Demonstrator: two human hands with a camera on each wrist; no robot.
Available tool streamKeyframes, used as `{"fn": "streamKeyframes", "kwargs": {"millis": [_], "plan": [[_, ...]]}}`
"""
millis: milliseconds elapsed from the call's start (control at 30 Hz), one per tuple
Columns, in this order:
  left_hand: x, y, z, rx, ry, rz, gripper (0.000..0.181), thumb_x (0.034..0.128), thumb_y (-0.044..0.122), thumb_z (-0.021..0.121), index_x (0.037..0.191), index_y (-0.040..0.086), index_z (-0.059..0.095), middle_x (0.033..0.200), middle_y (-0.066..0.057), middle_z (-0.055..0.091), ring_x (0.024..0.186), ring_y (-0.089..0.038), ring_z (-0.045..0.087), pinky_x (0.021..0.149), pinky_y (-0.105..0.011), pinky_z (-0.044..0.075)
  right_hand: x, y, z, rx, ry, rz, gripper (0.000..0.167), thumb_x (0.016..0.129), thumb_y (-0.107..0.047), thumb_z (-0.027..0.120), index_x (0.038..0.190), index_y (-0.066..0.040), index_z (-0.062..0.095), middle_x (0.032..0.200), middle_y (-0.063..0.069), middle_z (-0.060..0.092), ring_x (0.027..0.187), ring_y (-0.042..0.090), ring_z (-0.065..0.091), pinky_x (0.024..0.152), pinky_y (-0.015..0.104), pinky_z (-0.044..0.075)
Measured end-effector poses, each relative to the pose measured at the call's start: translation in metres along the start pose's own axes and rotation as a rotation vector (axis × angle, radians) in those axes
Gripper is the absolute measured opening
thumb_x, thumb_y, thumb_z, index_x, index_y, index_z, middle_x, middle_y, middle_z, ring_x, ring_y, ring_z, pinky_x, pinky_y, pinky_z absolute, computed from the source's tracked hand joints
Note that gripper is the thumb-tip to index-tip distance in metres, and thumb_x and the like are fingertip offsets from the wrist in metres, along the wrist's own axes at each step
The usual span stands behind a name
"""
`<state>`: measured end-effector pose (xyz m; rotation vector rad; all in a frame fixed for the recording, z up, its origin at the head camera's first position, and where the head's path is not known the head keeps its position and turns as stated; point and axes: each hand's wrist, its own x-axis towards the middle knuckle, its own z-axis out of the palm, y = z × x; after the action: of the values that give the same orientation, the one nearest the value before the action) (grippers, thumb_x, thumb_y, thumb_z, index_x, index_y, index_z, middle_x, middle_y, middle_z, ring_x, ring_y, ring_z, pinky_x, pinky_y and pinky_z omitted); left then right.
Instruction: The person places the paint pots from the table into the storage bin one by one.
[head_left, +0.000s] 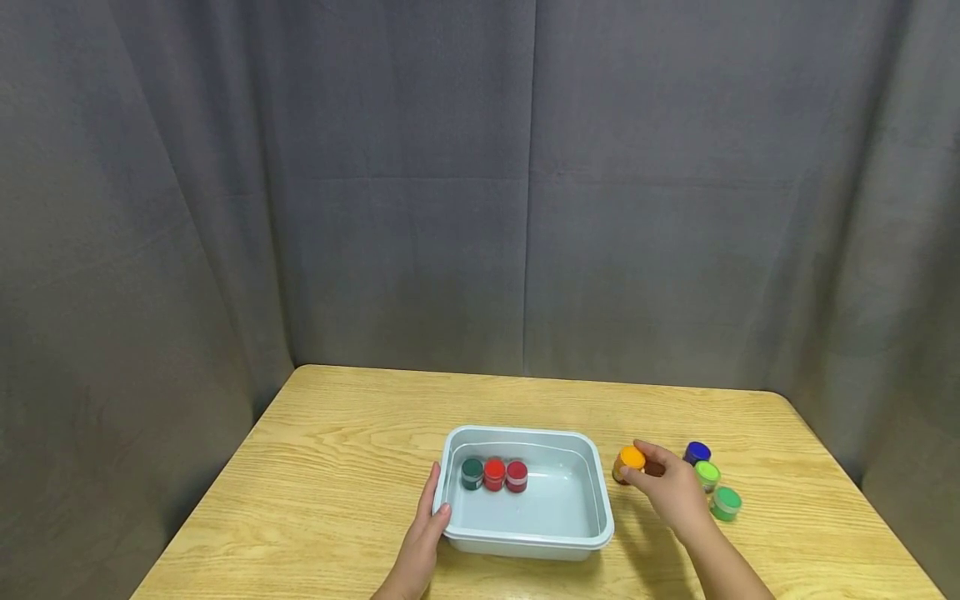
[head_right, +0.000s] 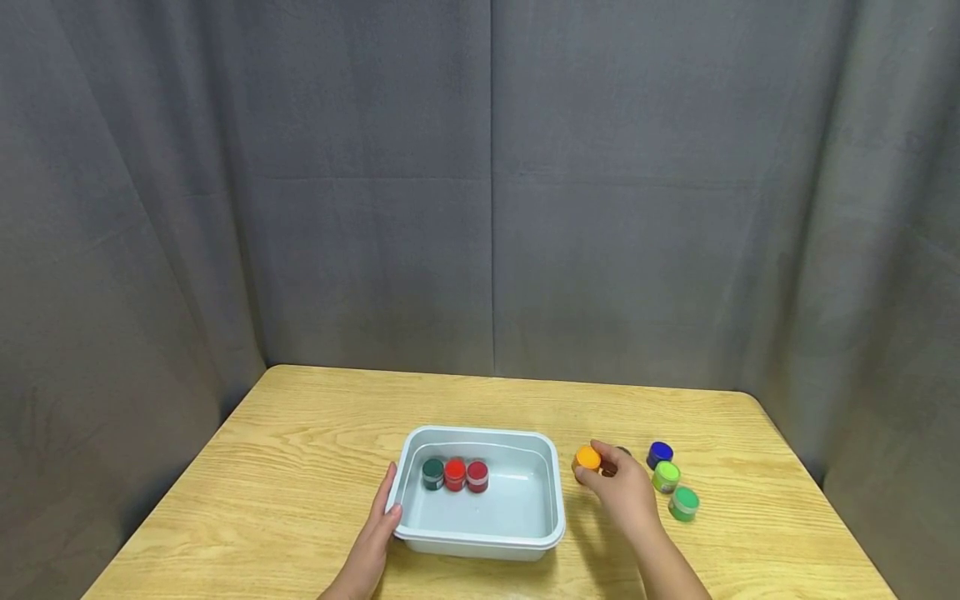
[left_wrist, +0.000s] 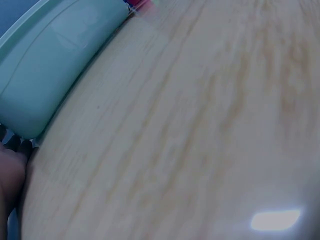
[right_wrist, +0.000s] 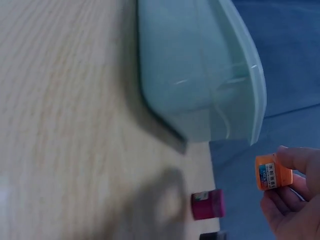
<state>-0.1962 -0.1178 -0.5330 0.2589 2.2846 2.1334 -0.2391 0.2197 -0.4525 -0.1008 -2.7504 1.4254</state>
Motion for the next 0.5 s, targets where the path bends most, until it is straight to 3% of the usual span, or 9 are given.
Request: {"fn": "streamKeyframes", "kwargs": {"millis": [200, 367, 500], "plan": [[0.0, 0.001, 0.0, 0.002, 0.011, 0.002, 0.06, 0.1064, 0.026, 0.032, 0.159, 0.013, 0.006, 0.165, -0.018, 0.002, 0.15, -0.045, -0.002, 0.116, -0.068, -0.001, 0.003, -0.016, 0.002, 0.042, -0.021, 0.002, 0.06, 0.091, -0.023, 0.069, 0.14, 0.005, 0.048, 0.13, 0.026, 0.06, 0.111, 0.032, 0.064, 0.083, 0.03, 0.06], [-0.001, 0.0, 0.0, 0.005, 0.008, 0.01, 0.06, 0.1063, 0.026, 0.032, 0.159, 0.013, 0.006, 0.165, -0.019, 0.002, 0.15, -0.045, -0.002, 0.116, -0.069, -0.001, 0.005, -0.029, 0.006, 0.117, -0.038, 0.014, 0.062, 0.09, -0.022, 0.071, 0.141, 0.003, 0.047, 0.131, 0.027, 0.059, 0.096, 0.021, 0.064, 0.074, 0.026, 0.06], [0.0, -0.001, 0.0, 0.012, 0.012, 0.024, 0.06, 0.1061, 0.024, 0.033, 0.159, 0.012, 0.007, 0.165, -0.019, 0.004, 0.15, -0.044, 0.0, 0.117, -0.067, 0.0, 0.005, -0.038, 0.011, 0.154, -0.054, 0.008, 0.059, 0.091, -0.018, 0.07, 0.142, 0.002, 0.048, 0.134, 0.027, 0.057, 0.1, 0.025, 0.063, 0.072, 0.026, 0.059]]}}
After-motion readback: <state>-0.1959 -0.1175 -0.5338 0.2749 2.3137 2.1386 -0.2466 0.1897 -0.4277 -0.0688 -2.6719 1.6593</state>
